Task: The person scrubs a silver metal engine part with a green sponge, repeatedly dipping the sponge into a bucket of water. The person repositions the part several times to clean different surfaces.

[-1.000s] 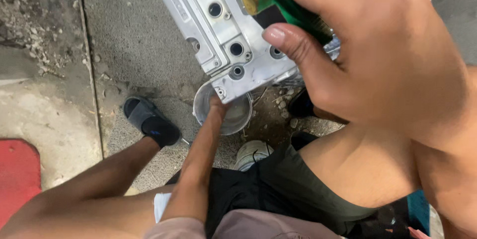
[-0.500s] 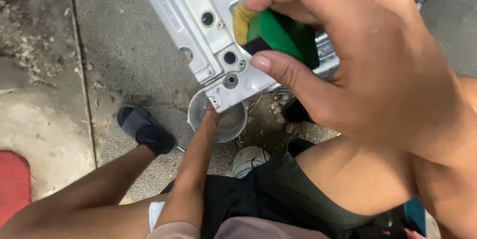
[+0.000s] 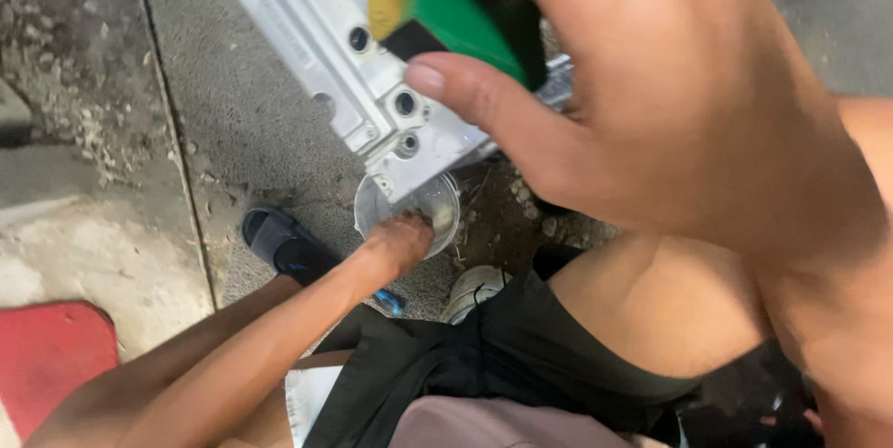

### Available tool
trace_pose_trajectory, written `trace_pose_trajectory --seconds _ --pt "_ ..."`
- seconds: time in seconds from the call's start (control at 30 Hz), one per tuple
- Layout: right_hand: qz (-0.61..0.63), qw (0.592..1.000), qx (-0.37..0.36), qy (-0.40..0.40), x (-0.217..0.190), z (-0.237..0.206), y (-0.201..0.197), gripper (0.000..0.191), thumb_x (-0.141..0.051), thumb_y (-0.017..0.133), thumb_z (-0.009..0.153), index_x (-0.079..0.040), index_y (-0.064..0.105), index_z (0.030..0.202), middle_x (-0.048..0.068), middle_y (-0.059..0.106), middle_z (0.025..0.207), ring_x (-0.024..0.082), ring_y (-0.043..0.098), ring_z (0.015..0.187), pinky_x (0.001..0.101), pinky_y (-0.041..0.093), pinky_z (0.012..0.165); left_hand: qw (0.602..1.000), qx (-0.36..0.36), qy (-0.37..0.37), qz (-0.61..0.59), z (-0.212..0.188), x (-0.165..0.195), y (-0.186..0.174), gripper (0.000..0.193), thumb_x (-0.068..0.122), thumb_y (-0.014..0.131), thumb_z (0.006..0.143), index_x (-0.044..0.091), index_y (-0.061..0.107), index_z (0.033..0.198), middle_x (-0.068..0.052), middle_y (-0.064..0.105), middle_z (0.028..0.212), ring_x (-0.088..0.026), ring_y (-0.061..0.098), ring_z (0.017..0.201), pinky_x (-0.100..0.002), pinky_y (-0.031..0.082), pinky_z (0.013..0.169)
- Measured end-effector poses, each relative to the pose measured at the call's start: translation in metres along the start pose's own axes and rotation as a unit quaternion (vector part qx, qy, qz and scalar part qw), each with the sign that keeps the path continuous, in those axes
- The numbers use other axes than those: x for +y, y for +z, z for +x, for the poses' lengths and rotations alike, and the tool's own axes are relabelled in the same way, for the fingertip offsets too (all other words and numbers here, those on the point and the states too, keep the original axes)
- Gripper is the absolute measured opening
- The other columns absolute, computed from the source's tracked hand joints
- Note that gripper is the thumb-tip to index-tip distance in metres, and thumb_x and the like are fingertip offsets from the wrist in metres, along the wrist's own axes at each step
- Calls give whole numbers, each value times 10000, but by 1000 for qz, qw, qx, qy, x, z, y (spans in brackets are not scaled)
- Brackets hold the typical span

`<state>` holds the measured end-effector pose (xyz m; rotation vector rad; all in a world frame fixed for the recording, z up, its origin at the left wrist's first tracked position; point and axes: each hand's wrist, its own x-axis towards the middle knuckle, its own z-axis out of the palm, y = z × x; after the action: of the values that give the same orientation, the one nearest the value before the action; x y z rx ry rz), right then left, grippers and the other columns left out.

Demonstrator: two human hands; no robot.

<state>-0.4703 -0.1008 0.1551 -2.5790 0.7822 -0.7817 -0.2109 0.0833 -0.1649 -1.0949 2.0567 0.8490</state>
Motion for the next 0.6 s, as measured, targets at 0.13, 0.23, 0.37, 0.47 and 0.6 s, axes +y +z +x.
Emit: trace_pose_trajectory --seconds 0.13,0.23,0.37,0.47,0.6 --pt "-14 999 10 46 2 -18 -17 350 -232 775 1048 36 674 1249 149 709 1032 266 658 806 358 498 720 988 120 43 -87 -35 41 -77 182 144 531 1015 59 689 1043 -169 688 1026 -354 687 979 -476 566 795" --pt "-4 999 24 37 12 -33 -26 262 -172 674 1083 28 680 1251 114 711 1027 197 676 853 291 507 756 936 316 103 -117 -14 62 -144 374 -10 540 891 -8 631 1253 -232 684 978 -403 689 838 -501 562 677" --pt "29 995 44 81 25 -55 -34 237 -167 661 1113 28 682 1246 105 713 1036 172 678 869 285 523 763 914 347 65 -201 86 78 -224 130 83 580 962 57 704 937 -191 714 858 -377 692 774 -501 541 700" --pt "76 982 57 164 33 -70 -44 221 -164 651 1135 27 684 1242 98 715 1042 154 681 881 280 535 768 769 535 200 -286 165 88 -249 137 94 709 857 25 691 973 -201 720 888 -412 693 845 -500 535 708" --pt "111 951 90 273 45 -91 -56 205 -159 638 1166 27 686 1237 88 717 1051 129 683 897 274 551 774 712 668 108 -187 265 99 -282 241 111 736 750 -50 645 903 -284 676 895 -477 655 850 -543 517 745"
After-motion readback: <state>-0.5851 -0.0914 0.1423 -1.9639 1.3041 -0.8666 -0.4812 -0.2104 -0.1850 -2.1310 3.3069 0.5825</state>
